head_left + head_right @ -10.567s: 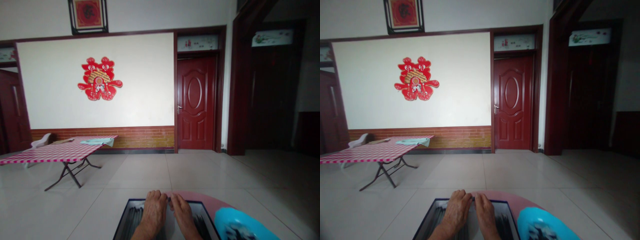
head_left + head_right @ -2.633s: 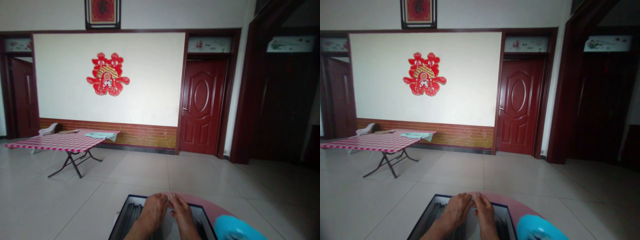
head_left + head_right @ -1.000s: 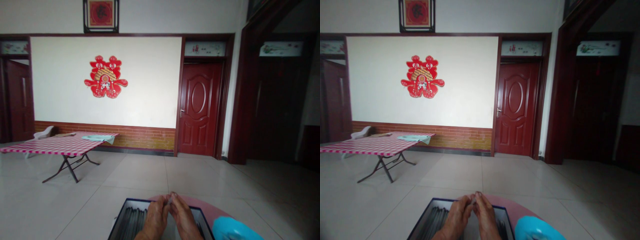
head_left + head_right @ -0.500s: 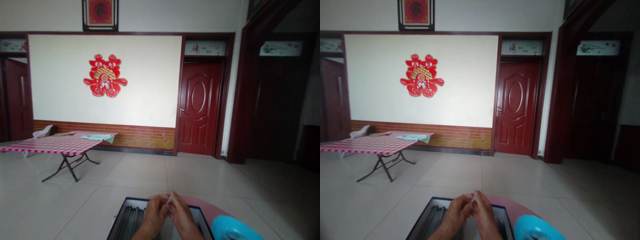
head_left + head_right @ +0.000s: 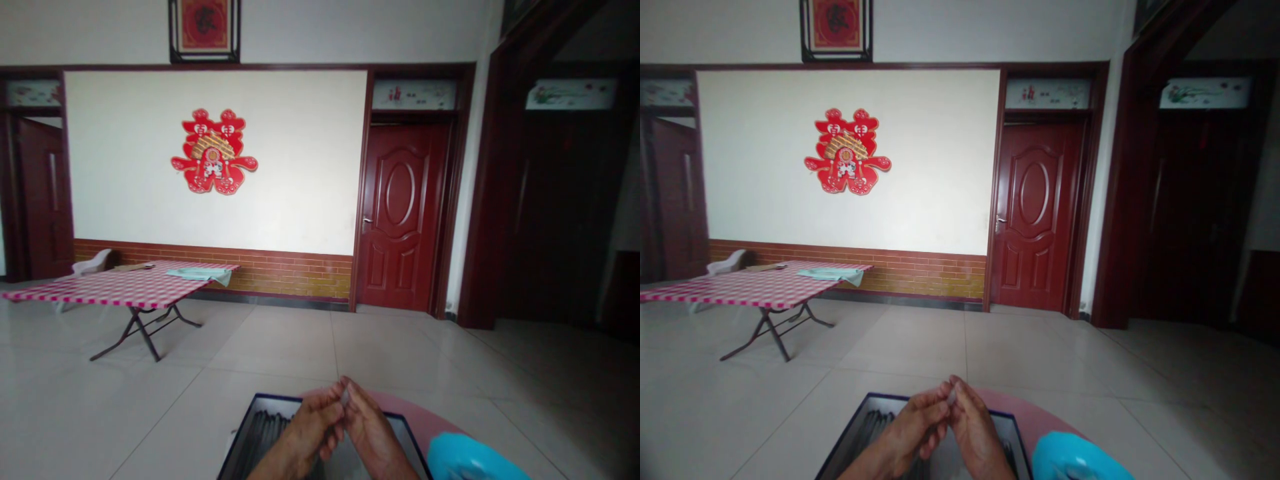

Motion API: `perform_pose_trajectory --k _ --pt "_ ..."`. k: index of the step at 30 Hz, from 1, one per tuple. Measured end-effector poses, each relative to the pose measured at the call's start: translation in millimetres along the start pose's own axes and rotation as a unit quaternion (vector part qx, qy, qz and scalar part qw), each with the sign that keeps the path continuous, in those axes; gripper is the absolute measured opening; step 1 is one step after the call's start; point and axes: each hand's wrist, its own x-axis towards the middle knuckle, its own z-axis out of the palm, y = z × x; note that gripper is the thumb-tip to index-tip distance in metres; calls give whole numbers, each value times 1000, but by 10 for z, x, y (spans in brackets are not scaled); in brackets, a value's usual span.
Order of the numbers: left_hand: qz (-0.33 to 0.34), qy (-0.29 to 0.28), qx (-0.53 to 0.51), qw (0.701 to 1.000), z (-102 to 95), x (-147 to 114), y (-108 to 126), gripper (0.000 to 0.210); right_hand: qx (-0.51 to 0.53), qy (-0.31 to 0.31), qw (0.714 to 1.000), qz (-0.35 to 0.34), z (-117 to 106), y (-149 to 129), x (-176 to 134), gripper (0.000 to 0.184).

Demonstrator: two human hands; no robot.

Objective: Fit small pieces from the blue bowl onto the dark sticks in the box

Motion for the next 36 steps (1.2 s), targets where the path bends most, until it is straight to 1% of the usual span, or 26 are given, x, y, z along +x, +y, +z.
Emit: perform_pose_trajectory --k 2,4,6,8,9,10,11,12,13,15,16,17,18,19,21,23,25,26,27,28,30,32,33,34,35,36 --pt "25 35 57 997 -10 33 -60 46 12 10 1000 7 -10 33 7 37" --pt "57 89 153 983 -36 63 -135 37 15 27 999 11 -32 74 13 32" --pt "106 141 273 946 -75 70 -205 24 4 56 998 9 -63 114 20 29" --pt "159 177 378 895 -110 53 -253 18 -9 78 997 -2 -95 142 28 29" --pt "180 189 412 873 -120 41 -263 17 -14 82 996 -8 -107 150 31 29" --pt "196 197 426 861 -123 30 -263 17 -17 83 996 -14 -114 152 32 29" --pt "197 199 422 862 -118 21 -251 18 -18 81 996 -19 -115 149 31 29" --pt "179 192 396 880 -106 15 -227 19 -19 74 997 -23 -110 139 28 28" --pt "142 171 350 910 -90 11 -192 22 -20 63 997 -27 -100 125 23 26" --pt "43 96 210 972 -55 4 -103 29 -23 24 999 -33 -74 84 10 24" --pt "-1 55 134 989 -40 0 -58 33 -24 1 999 -34 -60 62 4 24" --pt "-31 22 67 997 -29 -6 -17 36 -24 -19 999 -34 -49 41 -1 26" --pt "-44 -2 14 999 -22 -11 15 39 -22 -35 999 -33 -42 24 -4 27" --pt "-46 -17 -21 999 -19 -15 34 40 -18 -44 998 -31 -38 12 -5 28" --pt "-34 -28 -46 998 -21 -12 34 41 -12 -49 998 -25 -37 3 -5 30" --pt "-5 -19 -20 1000 -33 10 -16 41 -2 -41 999 -21 -34 13 -8 30" --pt "38 17 60 997 -57 41 -96 36 6 -23 1000 -10 -19 39 -19 32" --pt "67 43 117 990 -72 53 -140 31 7 -12 1000 -2 -7 57 -28 33" --pt "97 73 182 976 -88 58 -183 26 6 0 1000 6 4 77 -37 34" --pt "123 105 252 954 -104 56 -222 22 4 14 1000 14 12 100 -45 35" --pt "156 152 380 899 -129 34 -281 21 6 43 999 20 12 153 -50 35" --pt "152 161 466 857 -134 4 -306 26 18 74 997 13 -14 204 -39 35" --pt "151 156 485 847 -127 -6 -306 29 25 89 996 8 -30 223 -30 35" --pt "151 149 486 847 -113 -10 -297 30 32 99 995 1 -45 233 -21 36" --pt "148 142 469 859 -94 -9 -280 29 36 105 994 -5 -53 233 -13 35" --pt "135 136 434 880 -73 -2 -255 27 36 105 994 -9 -54 222 -10 35"
